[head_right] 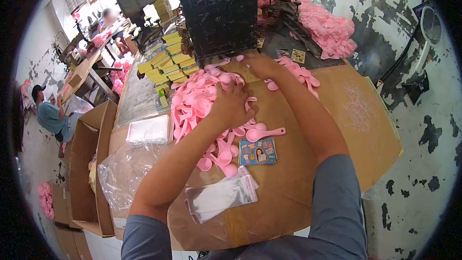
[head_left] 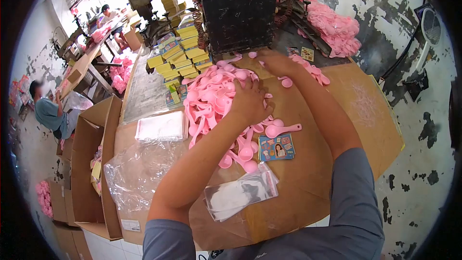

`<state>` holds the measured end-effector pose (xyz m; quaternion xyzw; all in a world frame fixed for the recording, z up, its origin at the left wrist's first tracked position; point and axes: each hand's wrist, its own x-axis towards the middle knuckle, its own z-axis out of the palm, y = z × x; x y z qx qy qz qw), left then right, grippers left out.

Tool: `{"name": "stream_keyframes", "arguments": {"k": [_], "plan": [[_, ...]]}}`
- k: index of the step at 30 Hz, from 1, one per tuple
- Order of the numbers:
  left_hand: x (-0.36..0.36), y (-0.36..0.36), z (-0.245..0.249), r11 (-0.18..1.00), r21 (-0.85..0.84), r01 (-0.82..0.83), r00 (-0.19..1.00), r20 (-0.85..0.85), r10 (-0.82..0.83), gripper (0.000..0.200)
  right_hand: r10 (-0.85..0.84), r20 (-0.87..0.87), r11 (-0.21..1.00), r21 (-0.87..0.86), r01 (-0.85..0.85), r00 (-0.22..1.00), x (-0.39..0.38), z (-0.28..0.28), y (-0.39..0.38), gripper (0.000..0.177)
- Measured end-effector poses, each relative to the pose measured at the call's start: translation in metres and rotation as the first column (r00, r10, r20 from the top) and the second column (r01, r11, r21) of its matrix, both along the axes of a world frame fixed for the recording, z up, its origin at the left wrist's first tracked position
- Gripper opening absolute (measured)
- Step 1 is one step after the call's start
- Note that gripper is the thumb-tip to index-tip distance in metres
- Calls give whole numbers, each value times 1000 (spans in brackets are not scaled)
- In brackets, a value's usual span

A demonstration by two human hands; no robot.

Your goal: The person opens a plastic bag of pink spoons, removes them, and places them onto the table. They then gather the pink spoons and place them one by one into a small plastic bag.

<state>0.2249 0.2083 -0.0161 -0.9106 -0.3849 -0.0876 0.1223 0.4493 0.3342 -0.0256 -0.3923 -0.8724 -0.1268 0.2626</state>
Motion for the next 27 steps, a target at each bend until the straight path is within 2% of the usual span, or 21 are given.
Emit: {"name": "stream_keyframes", "arguments": {"k": [2,4,6,9,12,15,17,18,21,24,27], "plan": [[0,-2,4,1000,-12,1,1000,4,-1,70,-167,253,946,-231,227,953,3,-18,24,41],[-1,-2,3,1000,-20,1,1000,-2,-1,70,-315,429,861,-245,445,846,-12,-4,17,45],[0,0,1,1000,-24,-1,1000,-7,1,71,-499,495,790,-78,608,711,-33,19,2,46],[0,-1,4,999,-42,-6,1000,-11,6,71,-343,285,893,-198,405,895,-47,-8,41,49],[0,-2,5,999,-37,-7,1000,-20,6,71,-164,56,885,-433,171,985,-68,-6,41,51],[-1,-4,7,999,-42,-7,1000,-21,7,71,-96,79,857,-500,123,992,-68,10,38,45],[-1,-3,7,998,-55,-10,1000,-24,9,71,-83,102,901,-416,119,991,-46,-20,73,41],[-1,-3,8,998,-61,-12,1000,-21,11,72,-77,118,921,-372,116,990,-45,-17,72,39],[-1,-4,10,996,-93,-7,1000,-28,5,73,-216,196,879,-388,278,957,-31,-6,47,34],[0,-2,4,999,-51,-15,999,-29,14,73,-240,261,899,-305,316,935,-45,17,22,40],[0,0,2,999,-50,-7,1000,-22,6,73,-194,27,848,-498,182,981,-64,13,27,47]]}}
